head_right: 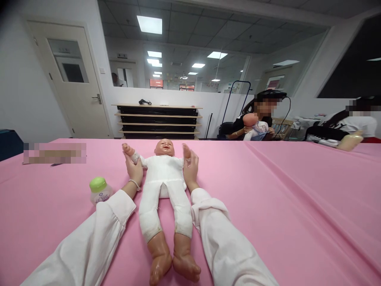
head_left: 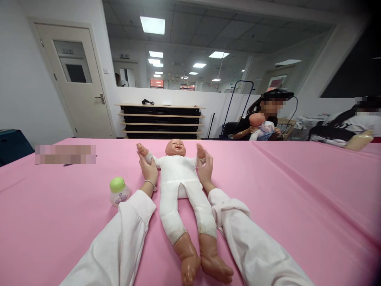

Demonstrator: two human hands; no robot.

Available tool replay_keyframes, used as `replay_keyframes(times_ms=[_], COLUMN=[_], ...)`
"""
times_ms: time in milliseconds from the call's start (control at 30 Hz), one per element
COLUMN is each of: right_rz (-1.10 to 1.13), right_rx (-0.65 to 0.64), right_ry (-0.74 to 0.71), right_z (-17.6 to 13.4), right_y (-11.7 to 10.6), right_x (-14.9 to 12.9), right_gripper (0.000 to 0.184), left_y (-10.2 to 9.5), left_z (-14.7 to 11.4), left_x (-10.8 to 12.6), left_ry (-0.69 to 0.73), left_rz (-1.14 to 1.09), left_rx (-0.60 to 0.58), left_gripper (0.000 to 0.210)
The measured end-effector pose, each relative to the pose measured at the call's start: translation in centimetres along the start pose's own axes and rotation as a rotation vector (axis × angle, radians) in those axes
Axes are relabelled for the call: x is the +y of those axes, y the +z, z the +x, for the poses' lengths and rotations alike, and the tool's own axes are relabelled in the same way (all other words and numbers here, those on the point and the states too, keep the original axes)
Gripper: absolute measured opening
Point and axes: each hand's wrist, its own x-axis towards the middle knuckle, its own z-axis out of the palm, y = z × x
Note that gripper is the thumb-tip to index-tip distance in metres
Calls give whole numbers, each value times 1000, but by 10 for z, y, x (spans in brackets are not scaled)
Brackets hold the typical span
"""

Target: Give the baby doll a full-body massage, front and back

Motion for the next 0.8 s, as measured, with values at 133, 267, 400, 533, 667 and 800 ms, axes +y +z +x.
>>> replay_keyframes(times_ms=[133,267,400,533,667,800], right_rz=[-148,-223,-213,-125,90,150], right_rx=[-326,-358,-388,-353,-107,95], right_ry=[-356,-435,-418,-237,133,343], right_z=[-1,0,0,-2,-3,5], right_y=[7,9,8,7,4,-3], right_x=[-2,-3,-5,-6,-1,13], right_gripper=[35,35,36,40,48,49], left_y=[4,7,7,5,1,-1], left_z=[-1,-1,0,0,1,5], left_x=[0,-1,-2,-2,-5,-12], left_ry=[329,469,493,404,19,-214], left_rz=[138,322,376,243,70,66], left_rx=[-198,-378,-438,-352,-170,-63], left_gripper=[66,64,64,66,75,80])
